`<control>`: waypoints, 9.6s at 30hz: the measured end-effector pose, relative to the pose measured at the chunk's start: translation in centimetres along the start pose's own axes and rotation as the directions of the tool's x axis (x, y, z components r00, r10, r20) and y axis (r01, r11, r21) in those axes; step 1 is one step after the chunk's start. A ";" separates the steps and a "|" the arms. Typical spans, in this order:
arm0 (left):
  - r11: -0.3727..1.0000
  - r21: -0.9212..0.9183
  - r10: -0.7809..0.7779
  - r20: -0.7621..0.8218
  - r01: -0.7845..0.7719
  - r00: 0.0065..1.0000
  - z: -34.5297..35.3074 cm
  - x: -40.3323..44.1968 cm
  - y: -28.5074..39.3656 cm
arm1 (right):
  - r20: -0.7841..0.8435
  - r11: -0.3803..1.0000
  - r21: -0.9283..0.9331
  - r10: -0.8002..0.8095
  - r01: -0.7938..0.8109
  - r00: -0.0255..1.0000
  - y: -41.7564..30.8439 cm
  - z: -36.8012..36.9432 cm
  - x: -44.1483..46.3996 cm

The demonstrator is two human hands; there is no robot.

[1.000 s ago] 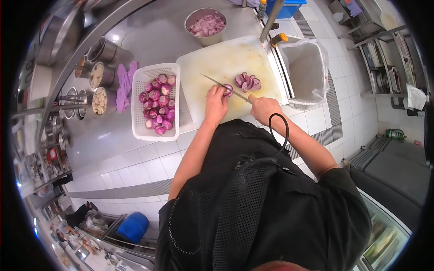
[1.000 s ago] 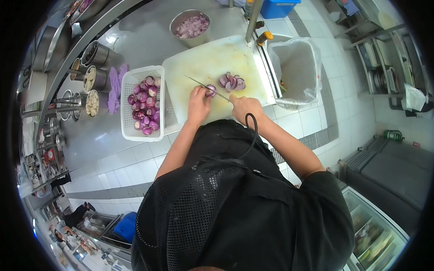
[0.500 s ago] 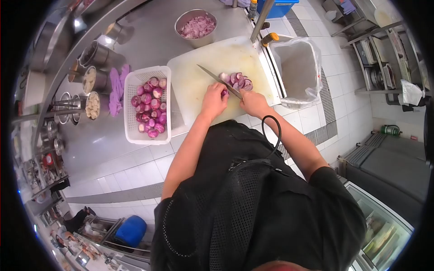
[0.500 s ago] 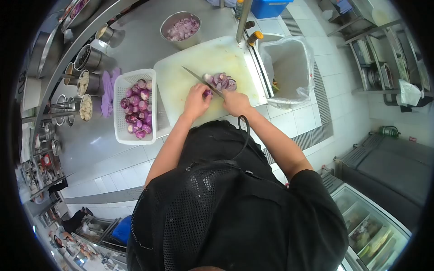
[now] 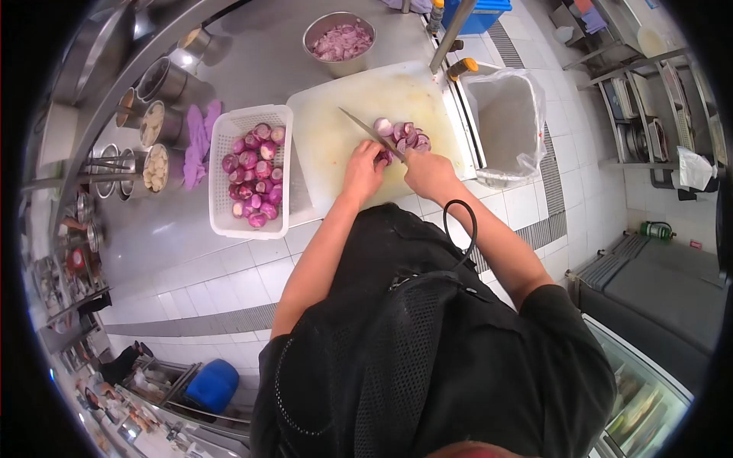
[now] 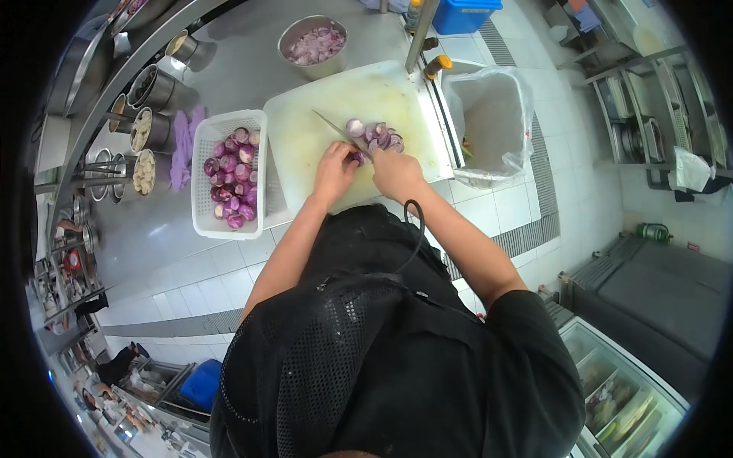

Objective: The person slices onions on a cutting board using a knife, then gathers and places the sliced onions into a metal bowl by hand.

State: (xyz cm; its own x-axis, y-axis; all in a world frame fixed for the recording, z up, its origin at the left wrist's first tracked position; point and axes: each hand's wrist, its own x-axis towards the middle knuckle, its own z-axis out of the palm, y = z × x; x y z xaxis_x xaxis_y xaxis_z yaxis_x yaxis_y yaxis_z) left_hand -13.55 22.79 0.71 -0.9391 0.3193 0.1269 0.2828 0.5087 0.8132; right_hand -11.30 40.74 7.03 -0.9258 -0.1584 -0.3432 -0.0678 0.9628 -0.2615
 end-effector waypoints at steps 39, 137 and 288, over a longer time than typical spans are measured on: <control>0.986 0.073 0.151 0.039 -0.153 0.988 1.1 -1.5 -0.7 | -0.005 1.000 0.017 -0.011 0.011 1.000 0.5 1.0 -0.7; 0.998 0.067 -0.007 -0.044 0.010 0.999 -2.2 -0.2 -0.5 | -0.012 0.997 0.045 -0.056 0.056 0.998 -1.1 1.2 -0.7; 0.967 0.252 0.055 -0.056 -0.039 0.997 -1.1 -2.8 -0.4 | 0.007 0.987 0.147 -0.069 0.068 0.998 -0.7 3.9 -0.8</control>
State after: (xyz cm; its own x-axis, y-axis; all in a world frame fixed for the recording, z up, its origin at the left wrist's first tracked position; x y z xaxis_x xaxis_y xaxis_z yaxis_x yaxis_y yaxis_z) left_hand -11.28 20.83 0.68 -0.9315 0.3015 0.2035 0.3598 0.6808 0.6380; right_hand -9.04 39.31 3.97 -0.9162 -0.2265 -0.3307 -0.0750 0.9074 -0.4136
